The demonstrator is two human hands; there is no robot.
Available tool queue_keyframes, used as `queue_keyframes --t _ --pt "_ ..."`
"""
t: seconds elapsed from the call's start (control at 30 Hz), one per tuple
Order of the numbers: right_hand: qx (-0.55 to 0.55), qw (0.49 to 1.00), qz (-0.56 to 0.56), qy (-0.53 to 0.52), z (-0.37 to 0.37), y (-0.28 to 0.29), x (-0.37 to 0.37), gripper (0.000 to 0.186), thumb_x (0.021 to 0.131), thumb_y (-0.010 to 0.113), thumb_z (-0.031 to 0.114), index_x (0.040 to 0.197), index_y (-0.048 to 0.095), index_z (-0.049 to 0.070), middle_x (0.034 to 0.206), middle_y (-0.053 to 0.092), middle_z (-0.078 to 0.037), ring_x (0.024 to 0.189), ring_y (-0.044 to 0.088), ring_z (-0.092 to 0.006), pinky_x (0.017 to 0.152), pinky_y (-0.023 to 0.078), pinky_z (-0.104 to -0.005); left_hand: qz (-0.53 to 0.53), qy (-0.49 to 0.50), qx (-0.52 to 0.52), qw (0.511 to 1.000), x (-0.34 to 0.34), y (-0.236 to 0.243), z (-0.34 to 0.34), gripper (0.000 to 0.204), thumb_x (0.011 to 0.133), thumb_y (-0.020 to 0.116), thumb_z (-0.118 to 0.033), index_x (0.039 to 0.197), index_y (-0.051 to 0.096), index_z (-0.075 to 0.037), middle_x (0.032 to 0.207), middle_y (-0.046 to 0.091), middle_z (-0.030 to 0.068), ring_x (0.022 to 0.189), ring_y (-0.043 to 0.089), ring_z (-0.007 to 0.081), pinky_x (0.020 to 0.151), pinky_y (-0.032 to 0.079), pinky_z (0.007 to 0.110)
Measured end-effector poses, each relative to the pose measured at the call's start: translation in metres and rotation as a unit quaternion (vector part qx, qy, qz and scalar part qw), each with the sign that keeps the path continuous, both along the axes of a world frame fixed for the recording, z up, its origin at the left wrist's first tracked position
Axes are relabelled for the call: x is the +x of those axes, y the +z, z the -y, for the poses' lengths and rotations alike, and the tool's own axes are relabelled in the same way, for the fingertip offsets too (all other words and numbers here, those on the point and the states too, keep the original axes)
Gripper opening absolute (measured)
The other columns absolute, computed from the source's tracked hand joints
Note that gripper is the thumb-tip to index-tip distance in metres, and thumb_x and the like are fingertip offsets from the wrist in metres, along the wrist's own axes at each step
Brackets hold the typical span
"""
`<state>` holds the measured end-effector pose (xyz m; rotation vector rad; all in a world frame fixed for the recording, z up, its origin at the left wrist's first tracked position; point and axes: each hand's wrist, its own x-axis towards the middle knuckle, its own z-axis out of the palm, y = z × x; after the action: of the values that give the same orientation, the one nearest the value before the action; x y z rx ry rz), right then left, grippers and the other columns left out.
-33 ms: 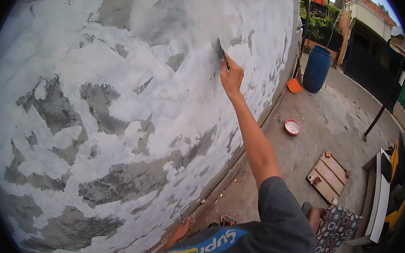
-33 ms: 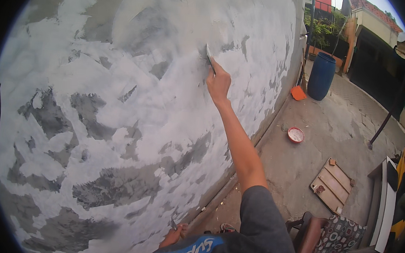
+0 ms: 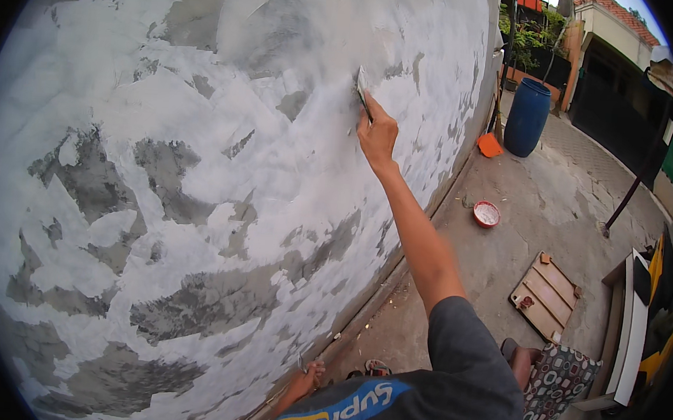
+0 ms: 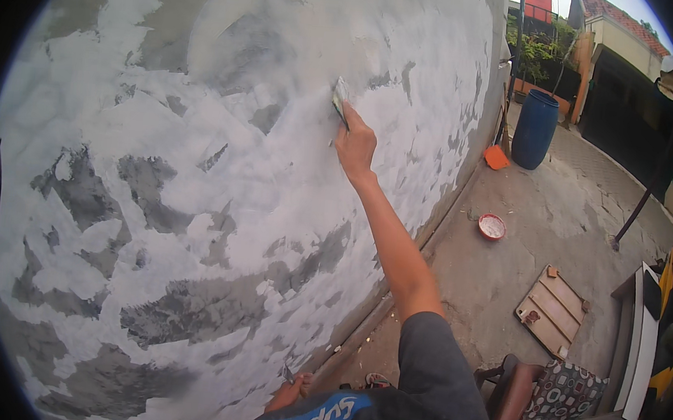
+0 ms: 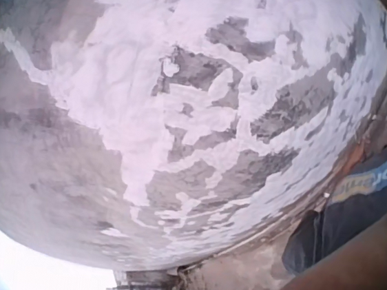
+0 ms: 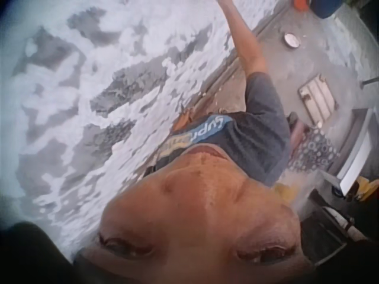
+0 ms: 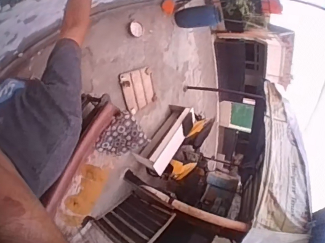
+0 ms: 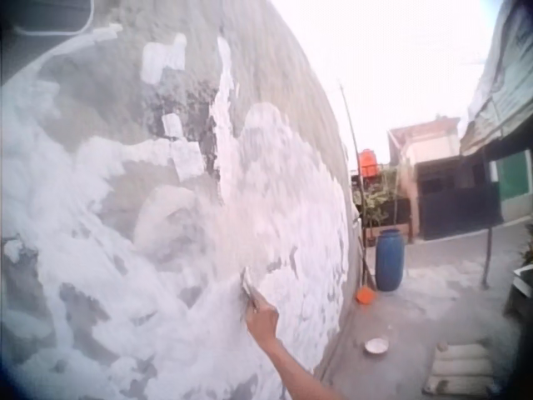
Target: The person applies white plaster to a curved concrete wall using a trowel and a smaller scraper. They repeatedly scoop plaster from a red bucket, spread it across the wall, and smooth the surface. The person occasionally scrapes excess plaster from the trowel back into the bucket.
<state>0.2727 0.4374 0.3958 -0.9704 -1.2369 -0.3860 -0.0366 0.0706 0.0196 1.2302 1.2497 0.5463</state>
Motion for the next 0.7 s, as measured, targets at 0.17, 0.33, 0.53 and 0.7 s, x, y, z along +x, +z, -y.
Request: queue_keyframes --t 0.17,0.33,0.53,0.7 --pt "0.000 0.996 0.071 0.045 0.021 -0.013 -0.004 0.042 0.084 0.057 -0.004 0.125 0.061 0.006 0.109 0.068 -0.017 0.094 0.067 -0.0316 0.076 0.053 -0.0340 -0.015 0.001 -0.017 1.000 0.014 -0.010 -0.002 0.048 0.105 0.028 -0.039 0.127 0.054 -0.005 0.111 0.067 0.0104 0.101 0.062 0.0189 0.086 0.048 0.031" --pt "-0.074 0.995 -0.062 0.029 0.008 0.017 0.026 0.036 0.085 0.056 -0.003 0.120 0.063 0.004 0.107 0.068 -0.017 0.091 0.068 -0.0319 0.075 0.053 -0.0336 -0.003 -0.011 -0.009 1.000 0.032 0.004 -0.009 0.047 0.105 0.028 -0.037 0.128 0.052 -0.003 0.111 0.067 0.0113 0.100 0.062 0.0194 0.088 0.047 0.031" --pt "0.026 0.999 0.034 0.027 -0.010 -0.004 0.010 0.051 0.077 0.058 -0.006 0.126 0.061 0.010 0.112 0.067 -0.015 0.103 0.065 -0.0300 0.081 0.054 -0.0359 0.013 0.008 0.009 1.000 0.043 -0.021 -0.015 0.046 0.105 0.030 -0.035 0.126 0.054 -0.001 0.109 0.067 0.0114 0.099 0.062 0.0185 0.089 0.047 0.030" --pt "0.038 0.995 0.088 0.042 0.003 -0.003 0.042 0.049 0.081 0.059 -0.008 0.126 0.061 0.011 0.111 0.068 -0.012 0.095 0.068 -0.0266 0.072 0.055 -0.0299 -0.054 0.007 -0.073 0.996 0.065 0.039 -0.016 0.046 0.105 0.031 -0.034 0.124 0.056 -0.001 0.108 0.068 0.0112 0.098 0.062 0.0181 0.088 0.047 0.031"
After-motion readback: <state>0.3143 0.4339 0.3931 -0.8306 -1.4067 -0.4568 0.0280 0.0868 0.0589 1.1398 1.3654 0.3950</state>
